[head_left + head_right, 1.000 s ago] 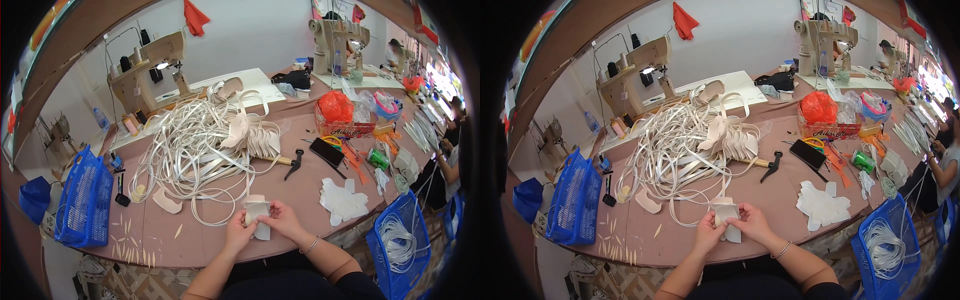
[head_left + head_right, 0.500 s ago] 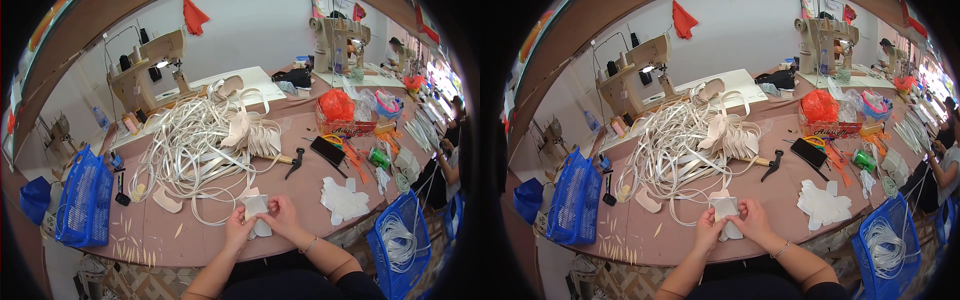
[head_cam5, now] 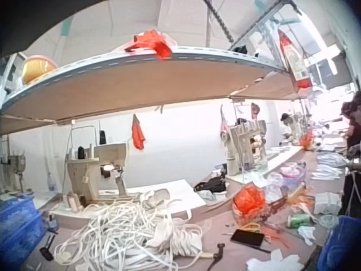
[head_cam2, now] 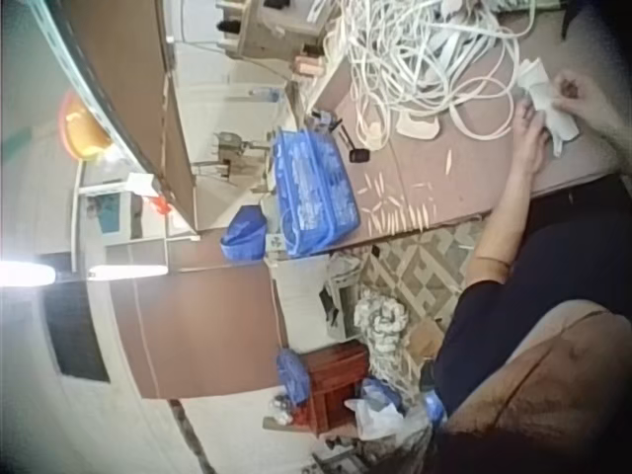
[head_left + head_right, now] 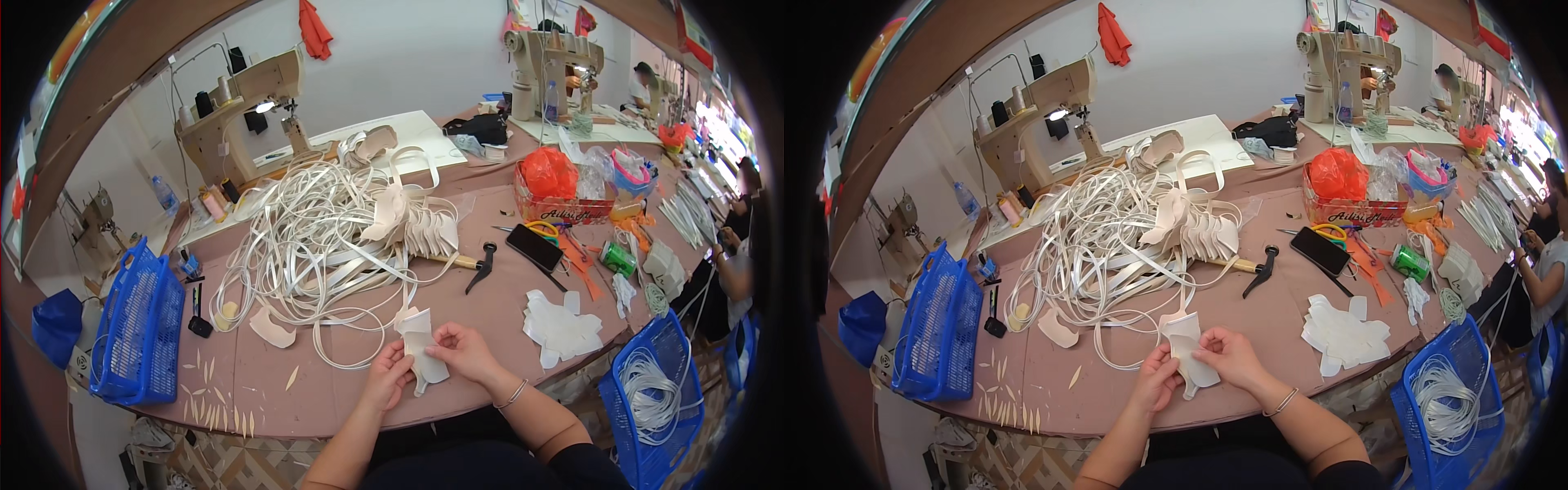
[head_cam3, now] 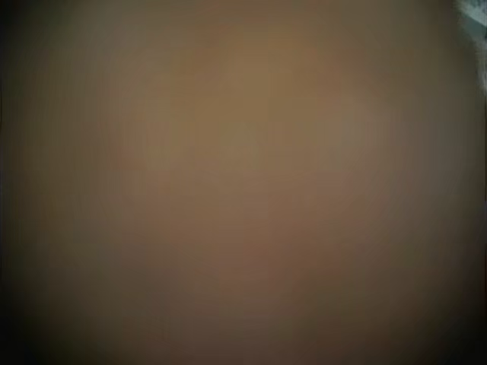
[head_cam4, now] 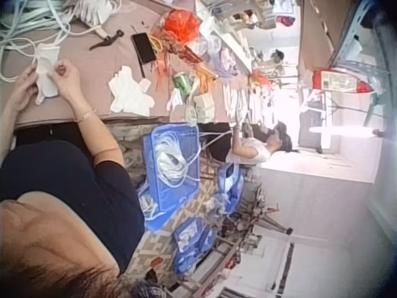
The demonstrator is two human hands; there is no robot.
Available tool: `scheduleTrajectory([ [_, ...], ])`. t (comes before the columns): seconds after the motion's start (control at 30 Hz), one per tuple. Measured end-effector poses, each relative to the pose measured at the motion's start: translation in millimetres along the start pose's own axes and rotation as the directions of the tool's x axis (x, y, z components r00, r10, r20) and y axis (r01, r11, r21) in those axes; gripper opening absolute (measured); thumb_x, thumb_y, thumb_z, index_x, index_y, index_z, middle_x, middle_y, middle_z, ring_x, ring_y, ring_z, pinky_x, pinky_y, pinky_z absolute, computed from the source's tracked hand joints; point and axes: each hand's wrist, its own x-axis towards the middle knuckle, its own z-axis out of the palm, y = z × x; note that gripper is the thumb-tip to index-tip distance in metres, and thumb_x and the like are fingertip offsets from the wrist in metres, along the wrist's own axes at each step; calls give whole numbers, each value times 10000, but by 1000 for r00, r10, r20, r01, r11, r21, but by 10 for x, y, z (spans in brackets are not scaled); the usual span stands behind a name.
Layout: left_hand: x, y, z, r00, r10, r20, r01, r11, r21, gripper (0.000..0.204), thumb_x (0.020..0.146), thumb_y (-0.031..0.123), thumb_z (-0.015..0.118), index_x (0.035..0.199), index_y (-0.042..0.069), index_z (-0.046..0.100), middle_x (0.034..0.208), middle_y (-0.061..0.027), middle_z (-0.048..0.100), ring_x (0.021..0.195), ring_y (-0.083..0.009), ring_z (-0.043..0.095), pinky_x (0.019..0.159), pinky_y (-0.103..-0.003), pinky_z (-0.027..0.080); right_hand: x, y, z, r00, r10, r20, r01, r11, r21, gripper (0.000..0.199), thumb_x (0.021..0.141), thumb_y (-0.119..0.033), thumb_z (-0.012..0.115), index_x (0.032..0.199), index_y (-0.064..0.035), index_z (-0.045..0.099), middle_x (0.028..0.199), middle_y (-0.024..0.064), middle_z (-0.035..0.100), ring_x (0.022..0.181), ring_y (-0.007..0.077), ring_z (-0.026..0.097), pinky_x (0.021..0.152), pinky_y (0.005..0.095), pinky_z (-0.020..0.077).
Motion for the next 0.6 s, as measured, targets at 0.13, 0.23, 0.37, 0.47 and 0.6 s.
scheduleTrajectory([
  [0.13,56,133,58,996,-62,-56,59,996,-61,310,908,241,454,1139,35,447,1084,-110,553,943,-193,579,772,-346,502,-31,63,4,989,-134,63,141,983,-115,70,764,0,603,803,-26,551,838,29,591,752,86,564,626,228,470],
  [0.23,133,145,53,976,-28,-218,27,1000,-6,329,915,275,431,1128,26,466,1085,-117,550,948,-203,578,777,-356,502,-49,38,40,932,-353,83,362,897,-254,83,745,34,573,795,-28,548,921,52,596,839,143,585,687,250,480],
  [0.37,244,50,-20,943,22,-331,-45,997,-64,325,920,264,419,1091,-4,483,1051,-129,559,933,-224,583,757,-369,510,-139,-78,112,884,-456,104,463,822,-332,119,715,67,559,778,-33,543,915,64,618,904,208,588,764,300,479],
  [0.47,285,58,-62,946,-6,-323,-53,983,-175,318,924,254,406,1070,-16,489,1024,-133,564,923,-238,582,759,-376,508,-154,-39,114,815,-555,170,576,737,-355,141,696,78,570,761,-43,540,898,52,638,972,236,566,811,334,463],
  [0.6,270,85,-83,943,-21,-333,-42,983,-181,318,929,250,393,1073,-19,485,1006,-134,567,932,-241,579,772,-391,503,-178,-68,140,824,-528,206,566,783,-259,171,675,102,567,735,-56,546,887,45,647,1047,258,522,903,378,390],
])
